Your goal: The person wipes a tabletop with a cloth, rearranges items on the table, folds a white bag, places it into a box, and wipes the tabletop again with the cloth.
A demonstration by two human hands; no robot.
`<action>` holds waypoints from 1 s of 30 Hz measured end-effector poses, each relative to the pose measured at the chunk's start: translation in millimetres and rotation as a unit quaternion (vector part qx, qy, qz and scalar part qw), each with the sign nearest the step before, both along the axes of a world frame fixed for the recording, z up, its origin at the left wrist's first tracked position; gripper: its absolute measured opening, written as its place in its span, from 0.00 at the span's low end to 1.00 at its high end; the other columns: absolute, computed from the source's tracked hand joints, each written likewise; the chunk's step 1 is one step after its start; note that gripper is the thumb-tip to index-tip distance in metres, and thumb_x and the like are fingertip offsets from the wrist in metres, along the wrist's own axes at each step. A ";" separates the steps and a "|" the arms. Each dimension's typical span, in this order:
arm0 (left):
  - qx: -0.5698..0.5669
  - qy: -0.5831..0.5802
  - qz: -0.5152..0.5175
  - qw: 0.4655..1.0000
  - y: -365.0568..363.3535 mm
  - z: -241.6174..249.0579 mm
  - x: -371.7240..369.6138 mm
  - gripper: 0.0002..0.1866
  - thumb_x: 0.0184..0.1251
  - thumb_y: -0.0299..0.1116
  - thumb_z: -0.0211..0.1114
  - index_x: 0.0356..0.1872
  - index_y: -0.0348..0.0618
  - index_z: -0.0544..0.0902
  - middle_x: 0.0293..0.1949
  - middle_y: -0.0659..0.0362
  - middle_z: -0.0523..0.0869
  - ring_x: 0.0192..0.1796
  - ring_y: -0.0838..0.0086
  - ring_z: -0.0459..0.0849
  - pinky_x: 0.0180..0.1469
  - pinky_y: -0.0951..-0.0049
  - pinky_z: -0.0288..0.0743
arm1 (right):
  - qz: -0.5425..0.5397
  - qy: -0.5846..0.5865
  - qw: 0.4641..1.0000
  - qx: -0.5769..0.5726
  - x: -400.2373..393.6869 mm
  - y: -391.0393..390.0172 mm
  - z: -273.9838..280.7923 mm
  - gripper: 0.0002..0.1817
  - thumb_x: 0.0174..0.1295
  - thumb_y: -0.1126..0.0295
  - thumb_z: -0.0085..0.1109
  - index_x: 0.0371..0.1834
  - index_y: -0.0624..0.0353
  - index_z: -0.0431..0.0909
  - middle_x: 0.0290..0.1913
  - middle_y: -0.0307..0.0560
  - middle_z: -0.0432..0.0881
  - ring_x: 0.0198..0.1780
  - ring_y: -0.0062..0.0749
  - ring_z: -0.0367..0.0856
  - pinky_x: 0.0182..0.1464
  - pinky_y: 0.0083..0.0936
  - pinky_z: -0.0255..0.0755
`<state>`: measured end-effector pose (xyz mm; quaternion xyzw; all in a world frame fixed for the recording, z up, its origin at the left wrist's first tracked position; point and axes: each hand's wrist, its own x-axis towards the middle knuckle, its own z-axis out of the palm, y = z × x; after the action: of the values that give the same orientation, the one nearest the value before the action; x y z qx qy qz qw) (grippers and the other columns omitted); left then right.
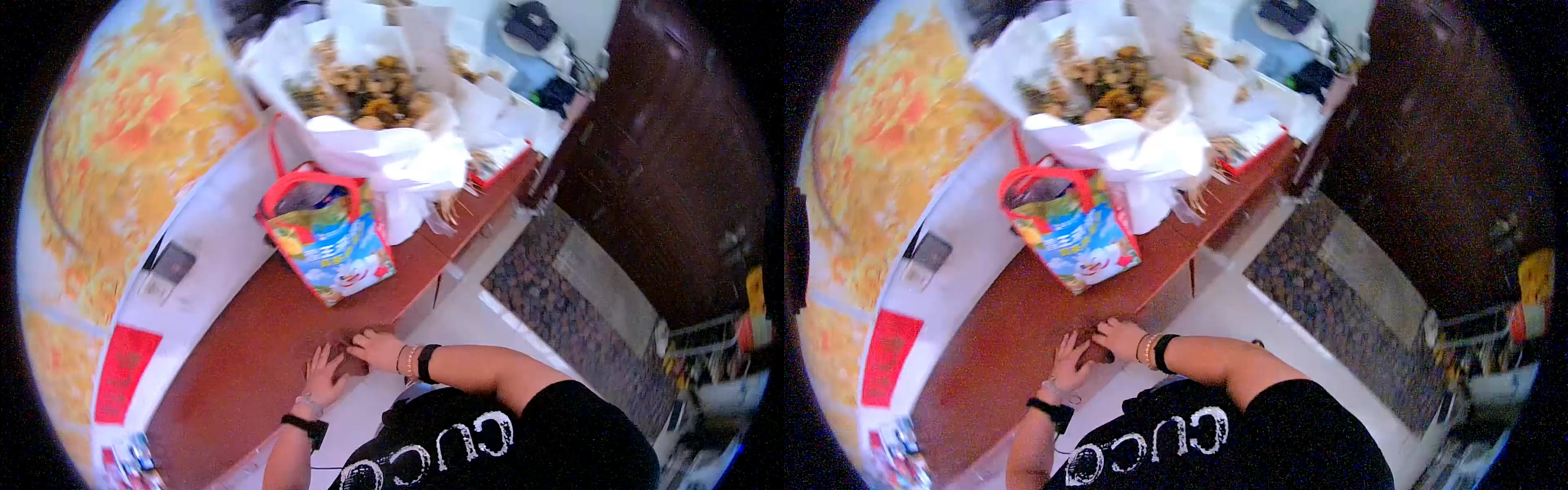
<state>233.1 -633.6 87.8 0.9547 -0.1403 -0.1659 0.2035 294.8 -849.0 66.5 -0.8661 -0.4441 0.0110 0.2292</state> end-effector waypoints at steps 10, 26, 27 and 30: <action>0.213 -0.090 -0.043 0.972 -80.9 -6.4 34.3 0.33 0.56 0.35 0.58 0.65 0.55 0.60 0.68 0.45 0.50 0.71 0.51 0.46 0.64 0.39 0.46 | -0.155 0.114 0.968 0.160 -7.1 -57.4 -32.5 0.23 0.45 0.74 0.56 0.49 0.54 0.72 0.48 0.47 0.71 0.50 0.45 0.71 0.52 0.38 0.68; 0.227 -0.086 -0.272 0.931 -118.0 -13.2 86.8 0.28 0.58 0.31 0.54 0.63 0.51 0.65 0.70 0.48 0.47 0.72 0.53 0.44 0.66 0.43 0.43 | -0.193 0.761 0.320 0.530 14.8 -43.8 -98.6 0.30 0.52 0.74 0.57 0.60 0.52 0.60 0.38 0.39 0.77 0.42 0.29 0.76 0.45 0.28 0.72; 0.228 -0.075 -0.280 0.929 -123.3 -12.6 90.7 0.28 0.57 0.30 0.54 0.63 0.51 0.65 0.70 0.48 0.45 0.72 0.52 0.42 0.66 0.43 0.43 | -0.191 0.758 0.320 0.536 18.1 -48.7 -93.4 0.30 0.52 0.74 0.57 0.60 0.52 0.60 0.38 0.39 0.77 0.42 0.29 0.76 0.45 0.28 0.72; 0.207 -0.087 -0.298 0.928 -143.4 -11.7 103.4 0.28 0.57 0.27 0.53 0.62 0.50 0.66 0.70 0.48 0.43 0.72 0.50 0.41 0.65 0.41 0.44 | -0.302 0.697 0.388 0.522 22.0 -66.9 -87.4 0.23 0.48 0.77 0.57 0.50 0.59 0.65 0.35 0.41 0.76 0.39 0.29 0.75 0.41 0.25 0.72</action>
<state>336.6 -776.9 76.2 0.9006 -0.3976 -0.1606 -0.0704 316.8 -916.0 -20.9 -0.3433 0.2429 0.3073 0.8537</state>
